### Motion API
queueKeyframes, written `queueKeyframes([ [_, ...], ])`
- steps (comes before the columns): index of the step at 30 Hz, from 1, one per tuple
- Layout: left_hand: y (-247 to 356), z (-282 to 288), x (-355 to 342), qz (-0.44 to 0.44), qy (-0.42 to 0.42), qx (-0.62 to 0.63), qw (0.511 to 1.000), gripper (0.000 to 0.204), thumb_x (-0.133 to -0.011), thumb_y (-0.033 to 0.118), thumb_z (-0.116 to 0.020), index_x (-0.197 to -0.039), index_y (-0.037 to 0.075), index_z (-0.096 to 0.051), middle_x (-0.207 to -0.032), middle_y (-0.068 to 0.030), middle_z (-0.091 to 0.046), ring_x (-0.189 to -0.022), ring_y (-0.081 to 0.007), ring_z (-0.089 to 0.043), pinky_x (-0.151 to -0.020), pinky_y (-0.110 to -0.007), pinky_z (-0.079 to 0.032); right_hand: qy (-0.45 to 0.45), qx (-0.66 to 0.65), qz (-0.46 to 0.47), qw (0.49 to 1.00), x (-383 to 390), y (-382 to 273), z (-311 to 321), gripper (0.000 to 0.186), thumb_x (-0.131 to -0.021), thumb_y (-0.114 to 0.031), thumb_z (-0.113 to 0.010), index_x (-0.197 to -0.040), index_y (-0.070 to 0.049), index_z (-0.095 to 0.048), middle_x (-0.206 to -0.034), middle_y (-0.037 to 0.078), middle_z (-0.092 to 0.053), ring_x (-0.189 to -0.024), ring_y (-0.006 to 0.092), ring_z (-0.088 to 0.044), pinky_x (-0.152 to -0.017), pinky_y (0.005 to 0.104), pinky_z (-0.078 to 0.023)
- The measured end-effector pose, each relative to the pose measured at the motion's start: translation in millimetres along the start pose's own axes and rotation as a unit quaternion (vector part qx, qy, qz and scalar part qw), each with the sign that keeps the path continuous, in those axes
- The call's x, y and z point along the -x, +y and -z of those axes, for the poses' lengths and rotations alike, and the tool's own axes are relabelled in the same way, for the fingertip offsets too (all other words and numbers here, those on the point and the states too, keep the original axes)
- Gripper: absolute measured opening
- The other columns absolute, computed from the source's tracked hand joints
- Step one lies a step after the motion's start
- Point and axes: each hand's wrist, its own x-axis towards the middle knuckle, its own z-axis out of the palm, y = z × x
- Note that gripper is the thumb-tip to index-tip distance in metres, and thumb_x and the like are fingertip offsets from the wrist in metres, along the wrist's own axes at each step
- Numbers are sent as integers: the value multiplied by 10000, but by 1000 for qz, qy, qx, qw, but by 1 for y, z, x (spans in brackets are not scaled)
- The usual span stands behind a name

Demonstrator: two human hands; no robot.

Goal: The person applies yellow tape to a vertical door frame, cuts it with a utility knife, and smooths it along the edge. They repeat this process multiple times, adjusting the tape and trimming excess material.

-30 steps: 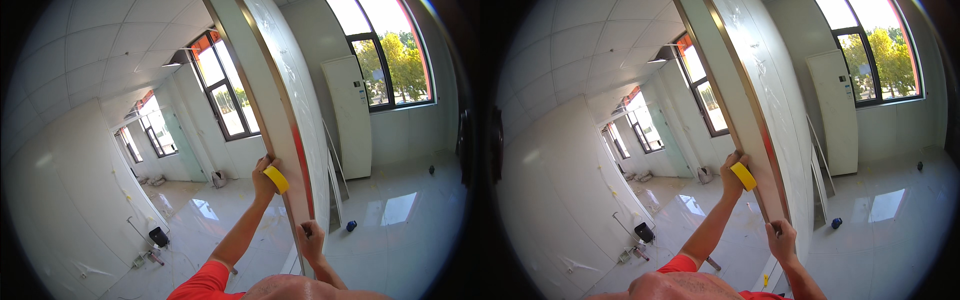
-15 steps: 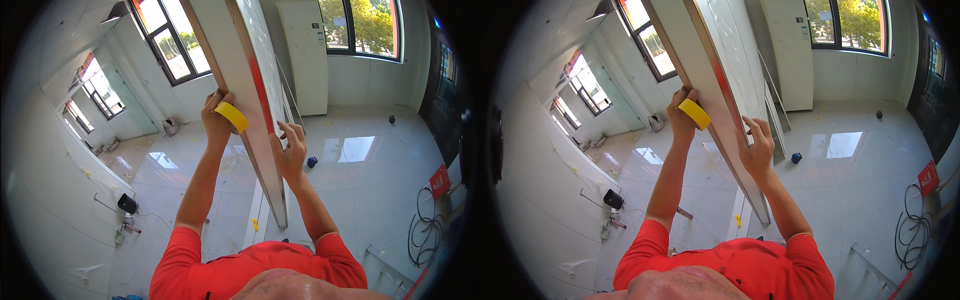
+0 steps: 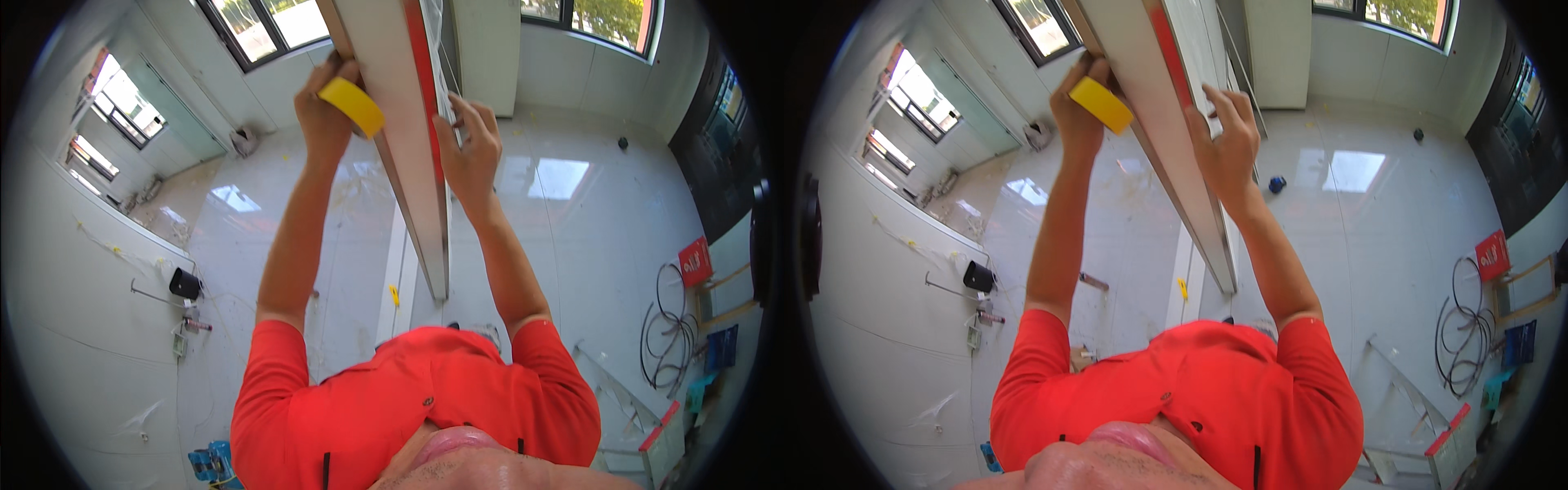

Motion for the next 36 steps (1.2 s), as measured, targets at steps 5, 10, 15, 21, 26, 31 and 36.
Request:
queueKeyframes([
  [5,4,-3,9,23,18,48,998,281,-1039,211,-769,-1218,-5,-788,-872,-18,-730,-747,-77,-678,-664,-241,-534,-2,10,9,1000,11,9,-6,388,-878,-128,-848,-1237,1,-772,-1101,109,-719,-823,204,-685,-774,348,-564],
  [10,20,-8,5,47,-5,22,999,311,-1059,121,-695,-1329,-26,-743,-851,21,-663,-695,-64,-604,-603,-238,-461,3,11,-1,1000,16,10,-8,385,-874,-126,-846,-1232,-5,-772,-1105,98,-719,-817,194,-688,-780,345,-567],
  [15,18,-8,8,68,0,55,996,303,-1042,97,-701,-1312,-32,-750,-852,20,-653,-698,-69,-605,-611,-249,-467,12,18,-16,1000,22,5,-10,370,-875,-108,-842,-1223,-4,-772,-1113,103,-712,-815,179,-679,-765,320,-558],
  [21,12,-9,8,30,-6,49,998,307,-1045,106,-705,-1313,-40,-745,-872,9,-673,-700,-66,-600,-605,-256,-470,20,28,-23,999,31,-1,-9,424,-856,-96,-860,-1254,-5,-747,-1137,106,-685,-875,196,-679,-764,313,-551],
  [26,-4,15,11,42,-28,62,997,374,-1049,134,-730,-1375,-45,-703,-955,-2,-711,-755,-58,-606,-623,-245,-474,19,95,33,995,52,8,-19,660,-823,-145,-902,-1398,11,-619,-1281,148,-609,-1125,282,-628,-901,396,-535],
  [31,-50,42,44,80,117,220,965,358,-1030,191,-779,-1321,-12,-730,-1024,-53,-769,-830,-135,-726,-763,-279,-613,-33,135,43,989,88,18,-21,980,-782,-211,-953,-1555,35,-403,-1431,211,-517,-1357,361,-502,-1046,488,-483],
  [36,-133,127,133,233,68,90,966,191,-1023,166,-776,-1096,-11,-778,-885,-40,-716,-814,-136,-708,-742,-273,-566,-125,117,-53,984,168,60,-17,985,-881,-256,-880,-1627,43,-310,-1566,241,-457,-1455,385,-461,-1134,492,-449],
])
